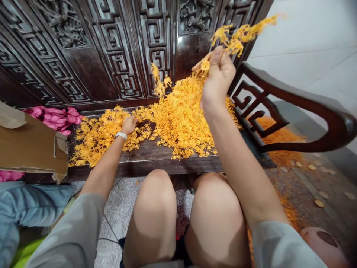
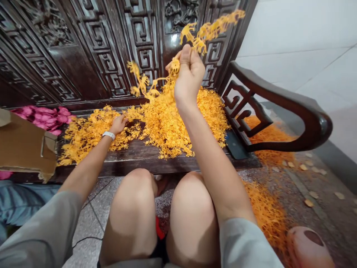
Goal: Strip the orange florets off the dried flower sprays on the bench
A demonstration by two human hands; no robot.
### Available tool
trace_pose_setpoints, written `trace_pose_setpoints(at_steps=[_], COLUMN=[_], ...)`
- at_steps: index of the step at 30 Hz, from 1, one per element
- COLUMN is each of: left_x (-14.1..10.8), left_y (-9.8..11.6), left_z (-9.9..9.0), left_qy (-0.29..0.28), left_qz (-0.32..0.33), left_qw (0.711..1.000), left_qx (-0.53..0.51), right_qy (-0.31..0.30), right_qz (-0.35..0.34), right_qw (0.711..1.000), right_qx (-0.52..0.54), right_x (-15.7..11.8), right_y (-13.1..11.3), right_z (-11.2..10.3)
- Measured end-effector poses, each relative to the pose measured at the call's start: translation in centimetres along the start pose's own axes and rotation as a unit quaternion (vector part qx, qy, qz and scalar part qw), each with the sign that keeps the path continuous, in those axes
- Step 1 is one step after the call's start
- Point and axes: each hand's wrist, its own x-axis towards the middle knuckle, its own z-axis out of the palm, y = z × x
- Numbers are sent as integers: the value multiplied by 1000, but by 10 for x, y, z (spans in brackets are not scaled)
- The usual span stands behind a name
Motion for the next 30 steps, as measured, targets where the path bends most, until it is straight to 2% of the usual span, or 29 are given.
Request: trace_pose_setpoints(at_steps=[2,3,5,6,8,10,12,13,14,15,16,17,20,22,26,30], left_x=[7,11,18,19,18,9,-4,-12,-20,-27,-33,-38,-39,-31,-5,18], left_y=[-2,1,18,33,77,134,193,219,241,260,273,282,290,285,277,276], left_z=[-10,-16,-29,-36,-53,-69,-78,-79,-76,-70,-62,-53,-31,-27,-39,-48], left_qy=[21,32,53,63,92,137,196,187,126,63,28,18,30,33,70,149], left_qz=[-22,-29,-35,-32,-6,50,138,187,225,246,253,249,219,198,161,152], left_qw=[1000,999,998,998,995,986,971,962,957,952,950,949,943,929,922,925], left_qx=[-1,-2,-4,2,33,78,15,-69,-137,-171,-182,-191,-249,-310,-344,-314], right_qy=[71,87,62,52,26,-3,-30,-42,-52,-60,-65,-69,-79,-104,-172,-170], right_qz=[-18,-16,9,18,25,21,12,6,2,-1,1,5,28,48,66,17], right_qw=[997,996,997,998,999,1000,999,999,998,997,997,996,995,992,980,981], right_qx=[13,21,36,44,40,16,-14,-27,-36,-43,-47,-50,-51,-59,-70,-95], right_x=[0,-2,-5,-7,-9,-10,-13,-14,-16,-18,-19,-20,-22,-24,-32,-36], right_y=[-13,-15,-10,-6,5,14,19,19,19,19,19,19,22,25,26,17], right_z=[-8,-11,-13,-13,-13,-11,-7,-5,-2,1,4,5,3,-3,-12,-14])
